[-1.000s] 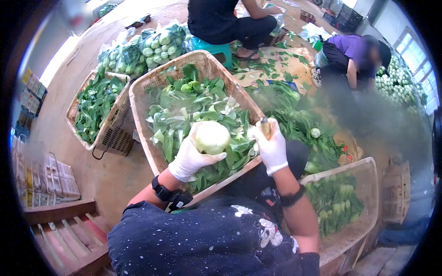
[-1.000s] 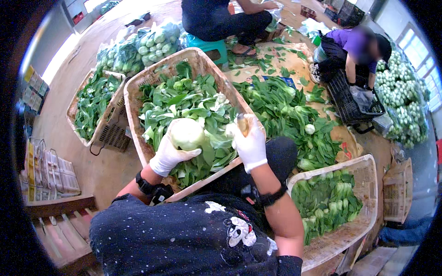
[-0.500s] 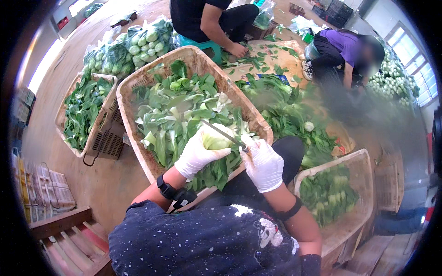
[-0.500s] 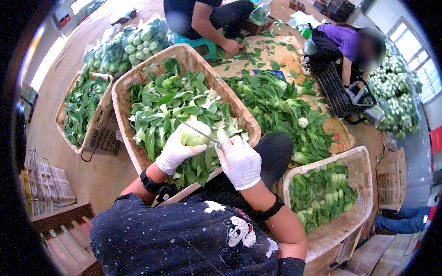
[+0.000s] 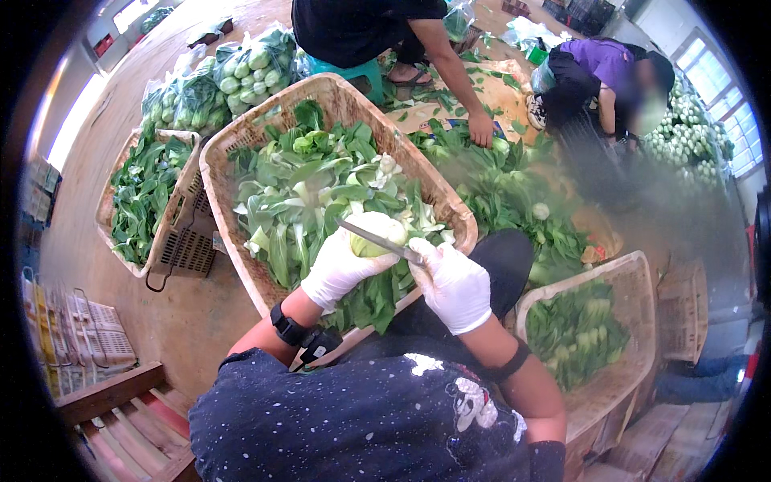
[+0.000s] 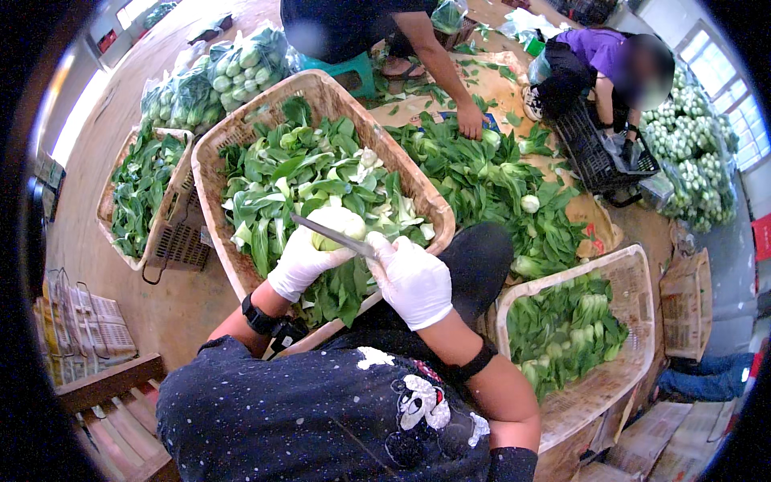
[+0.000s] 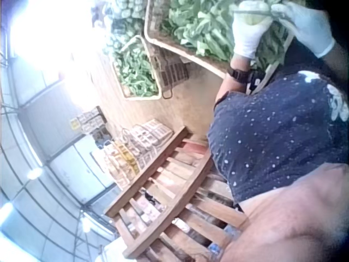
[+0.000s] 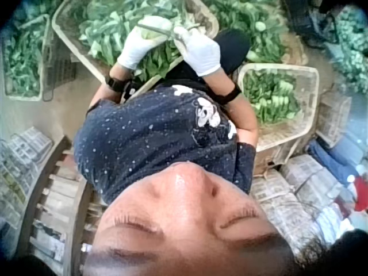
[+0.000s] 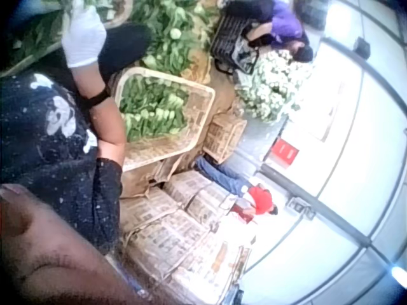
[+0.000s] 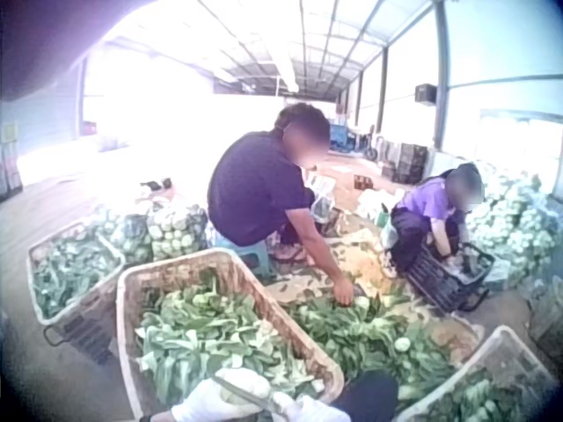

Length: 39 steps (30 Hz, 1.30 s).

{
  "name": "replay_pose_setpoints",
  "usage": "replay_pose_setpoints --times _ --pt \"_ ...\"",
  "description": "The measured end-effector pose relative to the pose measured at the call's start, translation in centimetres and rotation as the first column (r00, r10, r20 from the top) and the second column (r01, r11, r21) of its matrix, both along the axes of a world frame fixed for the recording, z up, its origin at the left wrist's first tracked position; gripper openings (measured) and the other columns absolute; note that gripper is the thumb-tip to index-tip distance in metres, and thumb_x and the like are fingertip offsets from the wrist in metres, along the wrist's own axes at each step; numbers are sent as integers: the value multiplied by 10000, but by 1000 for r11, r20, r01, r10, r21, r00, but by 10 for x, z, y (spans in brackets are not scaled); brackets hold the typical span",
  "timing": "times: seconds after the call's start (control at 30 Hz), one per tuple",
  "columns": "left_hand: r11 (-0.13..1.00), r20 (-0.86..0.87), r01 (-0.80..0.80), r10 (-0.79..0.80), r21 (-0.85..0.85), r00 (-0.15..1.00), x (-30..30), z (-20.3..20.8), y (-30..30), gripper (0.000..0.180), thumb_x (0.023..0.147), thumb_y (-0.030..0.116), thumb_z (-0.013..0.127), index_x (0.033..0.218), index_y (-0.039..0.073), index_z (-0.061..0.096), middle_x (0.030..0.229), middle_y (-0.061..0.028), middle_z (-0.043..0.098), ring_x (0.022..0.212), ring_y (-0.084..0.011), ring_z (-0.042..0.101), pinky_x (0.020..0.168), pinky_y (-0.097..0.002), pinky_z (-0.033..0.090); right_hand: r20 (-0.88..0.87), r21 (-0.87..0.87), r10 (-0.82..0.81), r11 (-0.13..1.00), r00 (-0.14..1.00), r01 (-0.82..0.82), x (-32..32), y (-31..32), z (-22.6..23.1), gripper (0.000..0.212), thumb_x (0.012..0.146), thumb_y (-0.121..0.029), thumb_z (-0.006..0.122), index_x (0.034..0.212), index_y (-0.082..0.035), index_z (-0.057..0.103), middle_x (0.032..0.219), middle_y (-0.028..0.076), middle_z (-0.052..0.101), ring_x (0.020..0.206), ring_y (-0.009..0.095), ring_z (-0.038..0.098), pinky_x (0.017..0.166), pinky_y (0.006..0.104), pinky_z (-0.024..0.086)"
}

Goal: The person trims the base of bok choy heads with a knife and sorts them into a large plastic basket.

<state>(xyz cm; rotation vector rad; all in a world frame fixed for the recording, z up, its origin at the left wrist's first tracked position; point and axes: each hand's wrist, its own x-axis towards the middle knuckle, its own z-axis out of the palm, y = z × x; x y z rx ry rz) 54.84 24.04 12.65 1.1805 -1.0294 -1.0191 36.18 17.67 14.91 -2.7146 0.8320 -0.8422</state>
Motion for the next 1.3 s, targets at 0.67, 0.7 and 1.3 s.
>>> replay_pose_setpoints --times 0.67,0.7,1.3 --pt "954 381 -300 283 -15 880 40 -15 56 587 625 165 824 1119 30 539 1002 -41 625 926 -121 588 852 -304 472 -449 238 -10 962 893 131 80 -13 -62 163 868 -141 435 882 -86 588 758 150 655 693 311 663 581 434 520" --pt "948 424 -307 315 -89 849 33 -5 56 621 610 158 829 1135 29 524 1017 -46 620 935 -121 584 859 -299 468 -550 229 -63 948 833 223 70 -32 -90 185 868 -164 439 872 -81 605 818 157 667 711 328 663 601 441 523" --pt "958 -319 195 -122 209 940 100 -4 23 491 819 156 552 1262 -44 480 1055 -161 650 962 -204 625 808 -284 497 460 844 -299 -146 836 -516 27 -41 -41 567 818 -218 695 1275 -18 425 1144 66 565 1000 149 567 864 309 481"
